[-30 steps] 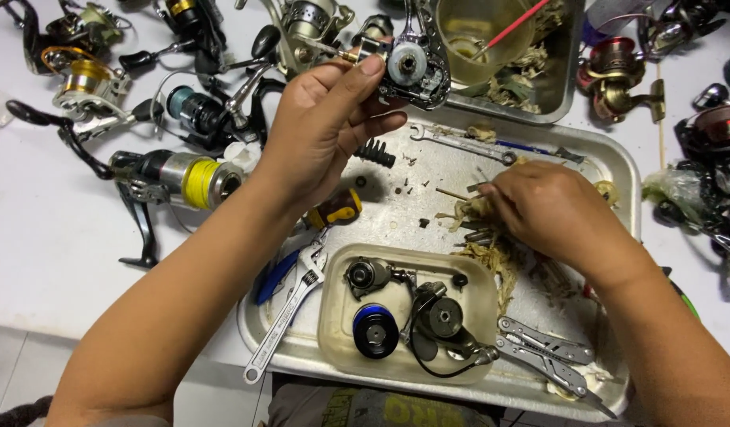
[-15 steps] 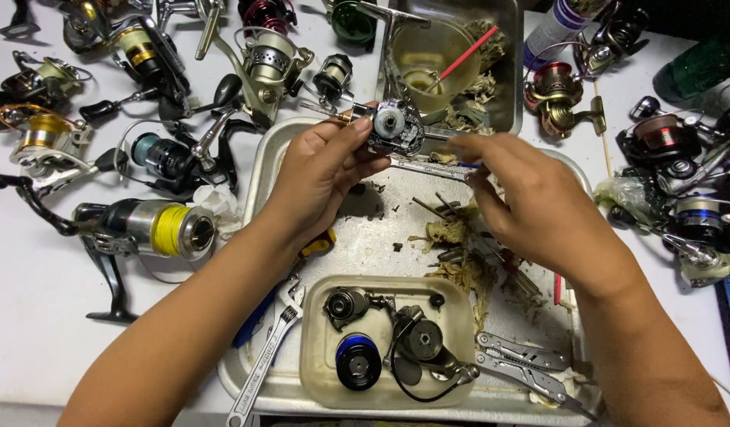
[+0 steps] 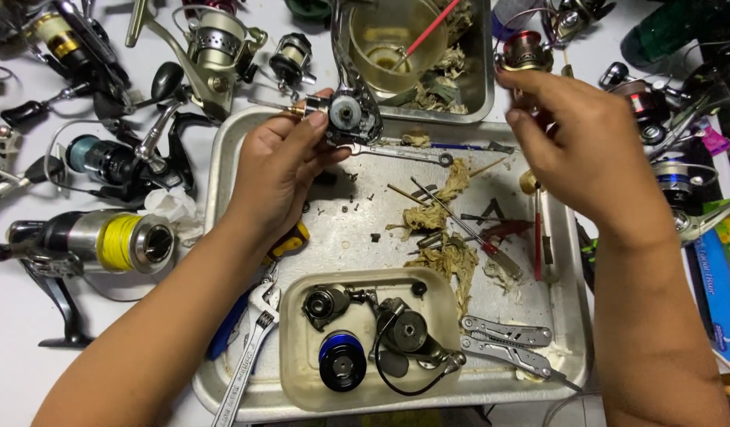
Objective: The person disassembles a fishing reel, removes small internal components, and cleans them using a brush and liquid in a container. They then reassemble the reel parts on a tray surrounded by other fishing reels and tools.
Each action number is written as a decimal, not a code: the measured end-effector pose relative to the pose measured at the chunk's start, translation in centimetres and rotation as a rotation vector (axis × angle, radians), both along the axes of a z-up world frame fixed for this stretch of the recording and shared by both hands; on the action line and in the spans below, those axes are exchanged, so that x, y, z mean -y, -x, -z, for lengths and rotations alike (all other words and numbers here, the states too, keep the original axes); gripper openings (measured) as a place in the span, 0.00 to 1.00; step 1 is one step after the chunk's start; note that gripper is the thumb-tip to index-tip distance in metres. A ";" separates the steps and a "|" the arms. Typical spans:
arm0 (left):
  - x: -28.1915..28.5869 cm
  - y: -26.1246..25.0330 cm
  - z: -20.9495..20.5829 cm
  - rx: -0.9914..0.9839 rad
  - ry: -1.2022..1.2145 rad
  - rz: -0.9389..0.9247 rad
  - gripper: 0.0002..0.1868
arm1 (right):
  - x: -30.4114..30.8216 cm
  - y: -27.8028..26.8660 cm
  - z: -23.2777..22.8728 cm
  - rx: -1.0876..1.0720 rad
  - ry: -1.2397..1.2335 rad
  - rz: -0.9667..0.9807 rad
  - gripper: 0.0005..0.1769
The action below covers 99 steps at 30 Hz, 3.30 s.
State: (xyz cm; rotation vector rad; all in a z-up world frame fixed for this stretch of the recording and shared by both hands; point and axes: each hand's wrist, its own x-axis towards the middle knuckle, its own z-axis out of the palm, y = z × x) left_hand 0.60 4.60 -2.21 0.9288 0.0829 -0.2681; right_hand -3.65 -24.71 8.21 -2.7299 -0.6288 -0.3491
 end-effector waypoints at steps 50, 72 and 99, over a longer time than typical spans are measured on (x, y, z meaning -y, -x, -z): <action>-0.1 -1.2 0.6 0.297 0.100 -0.420 0.20 | -15.2 -1.0 3.6 -0.220 0.231 -0.498 0.05; -0.4 -1.0 0.0 0.263 0.175 -0.367 0.09 | -16.2 6.3 2.9 -0.435 0.582 -0.662 0.10; -0.2 -1.0 -0.9 0.215 0.139 -0.427 0.12 | -15.0 -3.0 6.3 -0.203 0.297 -0.378 0.06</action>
